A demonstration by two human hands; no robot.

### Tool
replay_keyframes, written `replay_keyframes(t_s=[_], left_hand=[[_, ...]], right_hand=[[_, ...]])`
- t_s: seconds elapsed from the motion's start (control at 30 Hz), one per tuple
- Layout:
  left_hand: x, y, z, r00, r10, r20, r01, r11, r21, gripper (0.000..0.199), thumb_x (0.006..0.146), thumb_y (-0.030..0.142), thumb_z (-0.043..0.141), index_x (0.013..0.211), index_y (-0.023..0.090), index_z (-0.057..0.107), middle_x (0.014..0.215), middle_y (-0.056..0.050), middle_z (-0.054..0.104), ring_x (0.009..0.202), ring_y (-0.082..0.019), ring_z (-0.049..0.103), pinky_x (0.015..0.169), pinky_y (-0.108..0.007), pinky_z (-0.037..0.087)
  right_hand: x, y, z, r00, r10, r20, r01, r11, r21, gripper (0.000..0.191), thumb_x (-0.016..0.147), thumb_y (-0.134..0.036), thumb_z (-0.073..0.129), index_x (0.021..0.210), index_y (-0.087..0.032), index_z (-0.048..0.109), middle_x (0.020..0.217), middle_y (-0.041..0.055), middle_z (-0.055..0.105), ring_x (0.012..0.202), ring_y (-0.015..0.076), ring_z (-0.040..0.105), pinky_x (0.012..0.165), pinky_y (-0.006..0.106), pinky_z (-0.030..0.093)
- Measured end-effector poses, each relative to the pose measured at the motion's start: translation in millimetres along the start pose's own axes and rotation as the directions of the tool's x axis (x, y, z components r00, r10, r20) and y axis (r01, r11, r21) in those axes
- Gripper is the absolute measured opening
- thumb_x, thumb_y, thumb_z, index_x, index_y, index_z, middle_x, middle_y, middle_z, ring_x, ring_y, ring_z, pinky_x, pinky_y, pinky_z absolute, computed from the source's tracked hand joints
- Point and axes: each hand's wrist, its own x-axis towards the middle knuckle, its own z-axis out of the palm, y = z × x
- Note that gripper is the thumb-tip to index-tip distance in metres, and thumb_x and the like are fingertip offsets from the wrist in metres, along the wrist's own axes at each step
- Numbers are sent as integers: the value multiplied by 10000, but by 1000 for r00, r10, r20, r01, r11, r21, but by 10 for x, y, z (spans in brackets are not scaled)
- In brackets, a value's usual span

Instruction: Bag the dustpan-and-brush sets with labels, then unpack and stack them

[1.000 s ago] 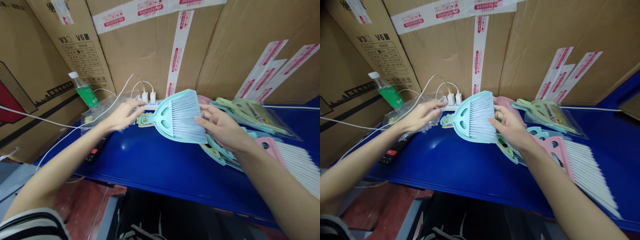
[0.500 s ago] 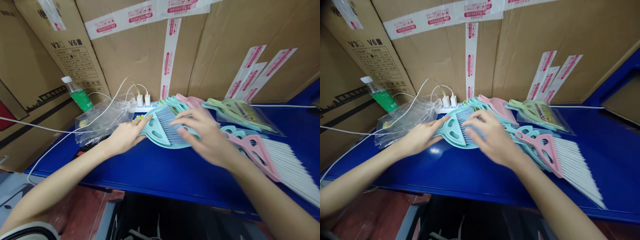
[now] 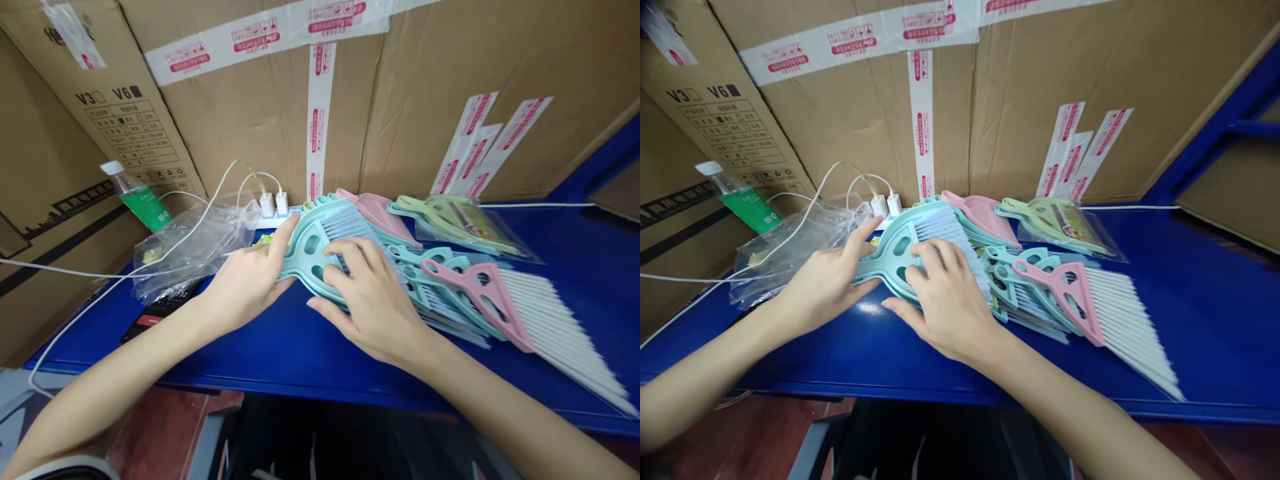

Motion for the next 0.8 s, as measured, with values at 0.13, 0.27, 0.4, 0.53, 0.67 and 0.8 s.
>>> replay_keyframes(t_s=[0.13, 0.27, 0.4, 0.53, 0.67, 0.8], left_hand=[[-3, 9, -108, 998, 34, -48, -33, 999, 17, 701, 905, 296, 518, 1460, 123, 127, 1081, -148, 718, 910, -279, 728, 690, -330, 583], [105, -58, -237, 998, -42, -43, 44, 998, 52, 596, 904, 305, 522, 1413, 117, 276, 1058, -147, 717, 840, -277, 728, 643, -330, 564], [433, -144, -409, 988, -143, -51, 148, 982, 120, 370, 896, 303, 579, 1232, 166, 503, 1027, -110, 718, 861, -273, 708, 746, -356, 547], [962, -146, -378, 999, -53, -7, 54, 996, 75, 413, 913, 392, 593, 1230, 131, 548, 1143, -143, 671, 1072, -307, 639, 906, -392, 493], [1509, -56, -120, 979, 134, 152, -135, 991, -5, 455, 911, 448, 579, 1225, 119, 583, 1238, -137, 590, 1148, -302, 596, 957, -365, 451], [1882, 30, 51, 925, 207, 320, -225, 974, 19, 471, 913, 481, 538, 1195, 119, 642, 1242, -138, 585, 1112, -299, 616, 942, -341, 444]], right_hand=[[16, 24, -49, 995, -27, -94, 23, 999, -42, 251, 950, -276, 504, 778, -164, 649, 1060, 151, 619, 1010, 288, 509, 855, 432, 474], [-22, 134, -217, 974, -92, -206, 37, 966, -256, 150, 873, -150, 561, 746, -182, 633, 1008, 134, 630, 983, 283, 552, 822, 414, 476], [-245, 274, -667, 965, 13, -260, -132, 887, -442, 234, 955, -346, 491, 846, -195, 631, 1096, 179, 625, 995, 350, 579, 770, 509, 492], [-624, 573, -960, 947, 213, -239, -315, 755, -575, 346, 987, -365, 352, 878, -175, 620, 1196, 247, 600, 1031, 403, 588, 743, 541, 502], [-1043, 891, -836, 983, 184, -28, -162, 773, -613, 486, 1004, -398, 242, 761, -188, 608, 1005, 225, 649, 855, 339, 648, 732, 490, 529], [-1281, 1041, -771, 961, 255, 106, -197, 902, -385, 541, 1014, -509, 197, 796, -205, 588, 959, 176, 690, 846, 303, 685, 683, 409, 549]])
